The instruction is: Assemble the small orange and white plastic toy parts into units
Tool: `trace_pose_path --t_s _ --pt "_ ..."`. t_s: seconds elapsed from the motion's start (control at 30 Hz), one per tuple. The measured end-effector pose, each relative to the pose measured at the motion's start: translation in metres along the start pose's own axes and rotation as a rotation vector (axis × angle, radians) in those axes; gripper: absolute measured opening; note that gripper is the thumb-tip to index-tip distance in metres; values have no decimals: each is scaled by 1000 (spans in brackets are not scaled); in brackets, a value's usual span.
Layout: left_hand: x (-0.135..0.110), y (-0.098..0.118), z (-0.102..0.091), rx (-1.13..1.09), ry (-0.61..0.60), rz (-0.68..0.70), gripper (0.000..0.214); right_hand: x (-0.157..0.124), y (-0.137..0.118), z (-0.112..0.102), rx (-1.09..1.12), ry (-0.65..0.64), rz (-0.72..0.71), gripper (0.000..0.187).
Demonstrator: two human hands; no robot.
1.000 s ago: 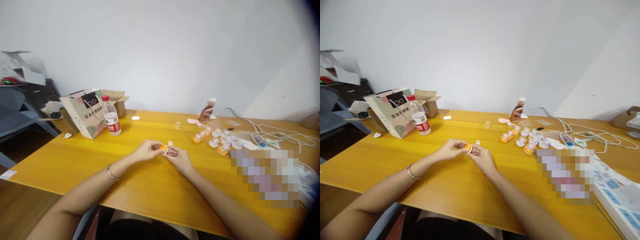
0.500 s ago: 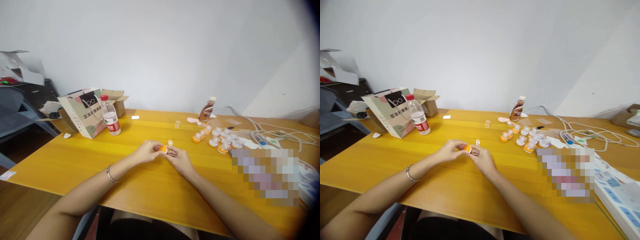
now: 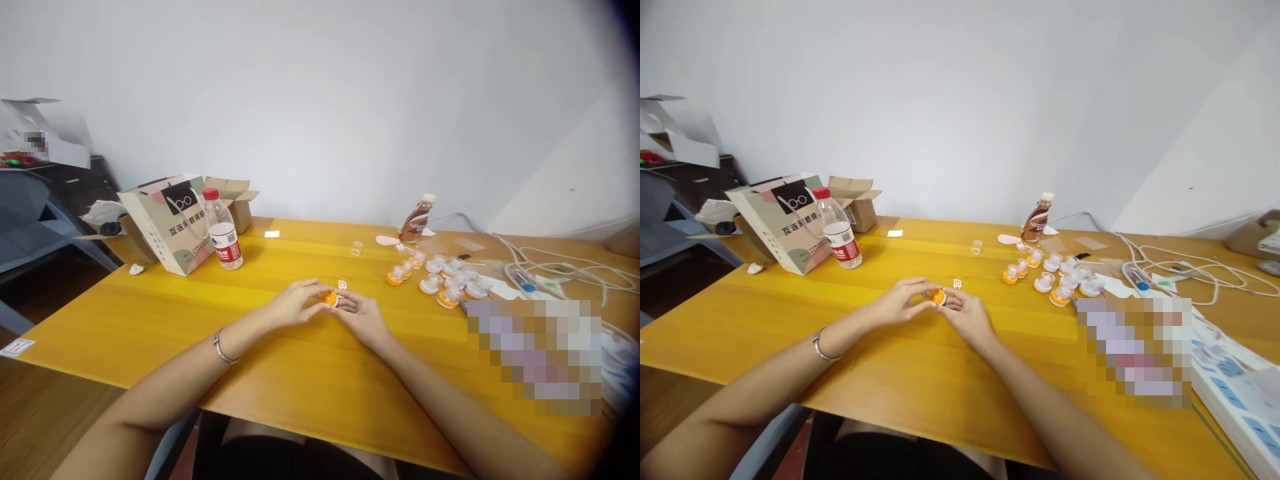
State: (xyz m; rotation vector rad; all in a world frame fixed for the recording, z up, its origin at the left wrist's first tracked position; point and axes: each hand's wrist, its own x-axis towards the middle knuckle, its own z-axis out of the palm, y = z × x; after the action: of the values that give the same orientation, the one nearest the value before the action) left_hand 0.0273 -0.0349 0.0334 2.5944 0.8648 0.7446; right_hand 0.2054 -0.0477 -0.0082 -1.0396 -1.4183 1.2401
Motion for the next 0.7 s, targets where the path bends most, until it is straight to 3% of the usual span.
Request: trace_pose_path --t_s 0.27,0.43,0.53,0.7 --pt "1 -2 0 -5 6 -35 32 3 -2 1 51 6 61 38" --pt "2 -5 -17 -122 94 -112 31 5 -1 -2 71 31 84 38" --pt "1 -10 -27 -220 7 -151 29 6 -1 -4 92 8 92 40" --pt "1 -21 -29 -575 -110 -179 29 4 -3 -5 148 -18 120 41"
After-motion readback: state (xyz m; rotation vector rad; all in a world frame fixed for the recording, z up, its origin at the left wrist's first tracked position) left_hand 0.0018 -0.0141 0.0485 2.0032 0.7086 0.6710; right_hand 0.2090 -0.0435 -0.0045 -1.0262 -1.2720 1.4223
